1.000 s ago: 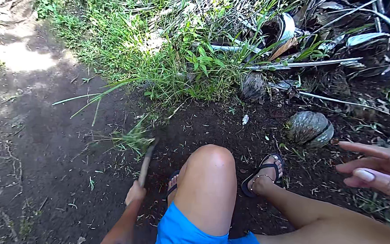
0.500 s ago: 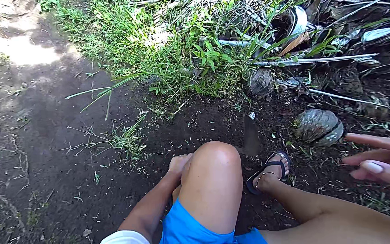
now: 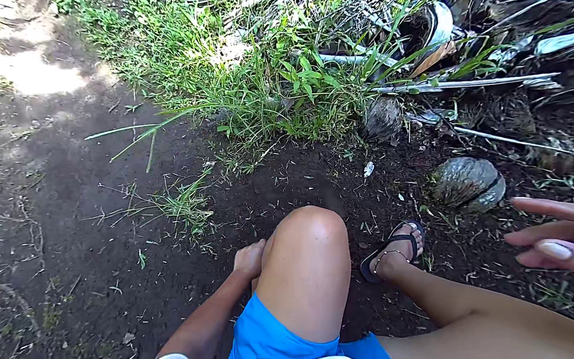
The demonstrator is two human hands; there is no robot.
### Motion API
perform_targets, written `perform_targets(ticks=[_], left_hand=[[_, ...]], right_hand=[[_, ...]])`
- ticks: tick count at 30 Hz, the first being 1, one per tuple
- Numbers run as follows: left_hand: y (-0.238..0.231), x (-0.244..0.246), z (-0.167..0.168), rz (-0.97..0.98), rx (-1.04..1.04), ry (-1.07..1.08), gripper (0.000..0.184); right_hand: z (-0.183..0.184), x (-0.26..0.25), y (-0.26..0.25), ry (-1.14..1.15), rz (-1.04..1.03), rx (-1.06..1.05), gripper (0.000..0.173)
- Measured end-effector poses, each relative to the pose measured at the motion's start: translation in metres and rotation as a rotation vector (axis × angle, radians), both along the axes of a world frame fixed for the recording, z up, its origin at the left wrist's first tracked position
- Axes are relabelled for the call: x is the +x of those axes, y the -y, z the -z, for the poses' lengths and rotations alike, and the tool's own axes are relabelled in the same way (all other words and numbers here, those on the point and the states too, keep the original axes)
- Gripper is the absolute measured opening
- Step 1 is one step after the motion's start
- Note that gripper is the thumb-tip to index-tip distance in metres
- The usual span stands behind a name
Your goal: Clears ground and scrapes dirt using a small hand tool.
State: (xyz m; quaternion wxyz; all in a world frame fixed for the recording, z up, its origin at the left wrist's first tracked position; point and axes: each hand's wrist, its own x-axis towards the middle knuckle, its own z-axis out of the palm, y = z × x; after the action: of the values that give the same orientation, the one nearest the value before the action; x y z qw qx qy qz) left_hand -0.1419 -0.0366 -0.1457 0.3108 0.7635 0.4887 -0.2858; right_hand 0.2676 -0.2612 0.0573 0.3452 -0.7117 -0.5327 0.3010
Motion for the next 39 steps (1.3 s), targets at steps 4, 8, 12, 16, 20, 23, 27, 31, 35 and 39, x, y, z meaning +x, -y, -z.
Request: perform_targets(ticks=[4, 8, 12, 16, 20, 23, 27, 31, 35, 39], left_hand=[[-0.036, 0.047, -0.007, 0.198, 0.079, 0.059, 0.038], [-0.066, -0.01, 0.048, -0.118, 0.12, -0.146, 0.048], [-0.028, -0.093, 0.067, -0.369, 0.124, -0.338, 0.051], [0.011, -0.092, 0.062, -0.375, 0.091, -0.323, 0.049], [0.005, -0.034, 0.021, -0.107, 0.064, -0.101, 0.044], [-0.013, 0.012, -0.011, 0.112, 0.091, 0.08, 0.032], [-0.044, 0.007, 0.024, 0.032, 0.129, -0.013, 0.042], [-0.042, -0.075, 0.073, -0.343, 0.126, -0.284, 0.051], [-0.009, -0.075, 0.063, -0.345, 0.077, -0.285, 0.049], [0.008, -0.032, 0.029, -0.092, 0.064, -0.122, 0.044]], right_hand=[[-0.003, -0.003, -0.001, 0.014, 0.049, -0.011, 0.056], [0.002, 0.006, 0.007, 0.017, 0.049, -0.02, 0.055], [-0.015, -0.003, 0.004, 0.028, 0.078, -0.099, 0.056], [-0.004, 0.002, 0.002, 0.002, 0.017, -0.059, 0.056], [-0.004, -0.002, -0.003, 0.011, -0.007, -0.009, 0.056], [-0.002, -0.003, -0.004, 0.03, 0.023, 0.003, 0.056], [-0.002, -0.001, -0.001, 0.04, 0.051, -0.015, 0.056], [-0.006, -0.002, 0.004, 0.037, 0.075, -0.053, 0.057], [0.001, 0.007, 0.011, 0.012, 0.053, -0.059, 0.056], [0.005, 0.007, 0.01, 0.009, 0.038, -0.017, 0.055]])
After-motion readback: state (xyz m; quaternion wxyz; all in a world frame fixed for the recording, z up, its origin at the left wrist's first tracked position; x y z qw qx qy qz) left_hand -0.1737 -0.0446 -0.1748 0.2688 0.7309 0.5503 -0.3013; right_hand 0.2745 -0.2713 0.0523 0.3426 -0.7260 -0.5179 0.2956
